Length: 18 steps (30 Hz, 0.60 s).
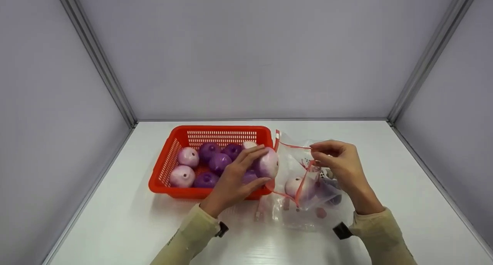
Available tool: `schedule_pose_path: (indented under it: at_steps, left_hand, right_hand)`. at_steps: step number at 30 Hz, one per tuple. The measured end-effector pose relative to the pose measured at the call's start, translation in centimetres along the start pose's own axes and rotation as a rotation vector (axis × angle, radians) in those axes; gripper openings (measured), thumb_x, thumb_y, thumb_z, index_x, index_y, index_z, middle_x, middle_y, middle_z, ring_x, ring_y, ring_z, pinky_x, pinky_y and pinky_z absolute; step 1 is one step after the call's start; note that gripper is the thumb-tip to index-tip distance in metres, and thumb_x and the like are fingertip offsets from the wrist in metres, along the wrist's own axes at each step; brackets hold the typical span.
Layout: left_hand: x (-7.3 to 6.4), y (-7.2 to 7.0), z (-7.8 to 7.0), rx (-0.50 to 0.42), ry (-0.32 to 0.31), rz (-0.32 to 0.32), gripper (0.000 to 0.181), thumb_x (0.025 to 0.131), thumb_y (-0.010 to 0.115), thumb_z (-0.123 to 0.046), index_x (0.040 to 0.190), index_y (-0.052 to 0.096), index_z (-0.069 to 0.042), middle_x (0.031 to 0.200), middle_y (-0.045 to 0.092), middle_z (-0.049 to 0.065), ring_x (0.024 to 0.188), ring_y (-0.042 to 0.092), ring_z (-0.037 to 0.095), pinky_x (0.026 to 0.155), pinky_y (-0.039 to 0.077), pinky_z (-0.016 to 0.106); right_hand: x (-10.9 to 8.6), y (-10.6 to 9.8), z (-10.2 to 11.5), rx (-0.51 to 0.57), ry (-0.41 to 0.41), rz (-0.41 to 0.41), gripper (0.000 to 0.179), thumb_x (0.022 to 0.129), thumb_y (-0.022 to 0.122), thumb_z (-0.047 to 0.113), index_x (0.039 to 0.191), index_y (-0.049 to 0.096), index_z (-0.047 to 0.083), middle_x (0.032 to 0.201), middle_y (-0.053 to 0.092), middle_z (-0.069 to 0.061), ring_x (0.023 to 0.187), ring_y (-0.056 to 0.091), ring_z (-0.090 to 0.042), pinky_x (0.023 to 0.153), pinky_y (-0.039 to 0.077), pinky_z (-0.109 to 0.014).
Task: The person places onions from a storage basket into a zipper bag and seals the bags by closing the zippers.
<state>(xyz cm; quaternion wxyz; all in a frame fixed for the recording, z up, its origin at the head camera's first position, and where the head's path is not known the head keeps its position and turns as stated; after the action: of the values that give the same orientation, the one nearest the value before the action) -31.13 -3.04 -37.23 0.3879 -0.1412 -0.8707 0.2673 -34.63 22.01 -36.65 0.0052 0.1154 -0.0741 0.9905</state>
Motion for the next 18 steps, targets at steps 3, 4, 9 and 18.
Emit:
schedule_pose_path:
  at_steps: [3,4,9,18]
  left_hand:
    - [0.2,0.6,-0.3,0.008,0.032,0.0,0.068,0.094,0.078,-0.03,0.154,0.048,-0.02,0.157,0.048,-0.003,0.143,0.05,0.014,0.117,0.043,0.034]
    - [0.2,0.8,-0.4,0.018,0.04,0.002,0.068,0.093,0.078,-0.03,0.154,0.048,-0.019,0.157,0.048,-0.002,0.143,0.05,0.014,0.117,0.044,0.033]
    - [0.3,1.6,-0.5,0.072,0.059,0.021,0.067,0.095,0.075,-0.036,0.154,0.048,-0.019,0.158,0.048,0.0,0.143,0.049,0.014,0.118,0.043,0.033]
    - [0.4,2.2,-0.3,0.075,0.062,0.041,0.069,0.093,0.078,-0.03,0.154,0.048,-0.016,0.158,0.05,0.0,0.146,0.046,0.017,0.12,0.041,0.037]
  right_hand:
    - [0.0,0.0,0.0,0.007,-0.002,-0.001,0.021,0.093,0.071,-0.004,0.112,0.072,-0.013,0.091,0.073,0.0,0.08,0.073,-0.017,0.073,0.065,-0.031]
    - [0.0,0.1,0.0,0.008,-0.004,0.001,0.022,0.092,0.072,-0.004,0.112,0.072,-0.013,0.091,0.074,0.0,0.08,0.073,-0.017,0.073,0.065,-0.031]
    - [0.0,0.4,0.2,0.011,-0.009,-0.002,0.02,0.092,0.072,-0.004,0.111,0.073,-0.012,0.091,0.074,0.0,0.079,0.072,-0.015,0.072,0.065,-0.03]
    - [-0.2,0.7,0.7,0.018,-0.015,0.008,0.019,0.093,0.07,-0.005,0.11,0.072,-0.013,0.093,0.073,-0.003,0.084,0.072,-0.021,0.073,0.065,-0.031]
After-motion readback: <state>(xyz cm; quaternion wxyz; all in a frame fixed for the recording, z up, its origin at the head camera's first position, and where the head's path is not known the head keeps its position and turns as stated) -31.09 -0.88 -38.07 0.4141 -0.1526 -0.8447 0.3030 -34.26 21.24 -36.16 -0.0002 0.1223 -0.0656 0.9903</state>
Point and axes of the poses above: each hand's wrist, its own x-axis towards the middle knuckle, its own y-axis out of the palm, z = x × y, the point moved 10 cm from there along x, towards the middle knuckle
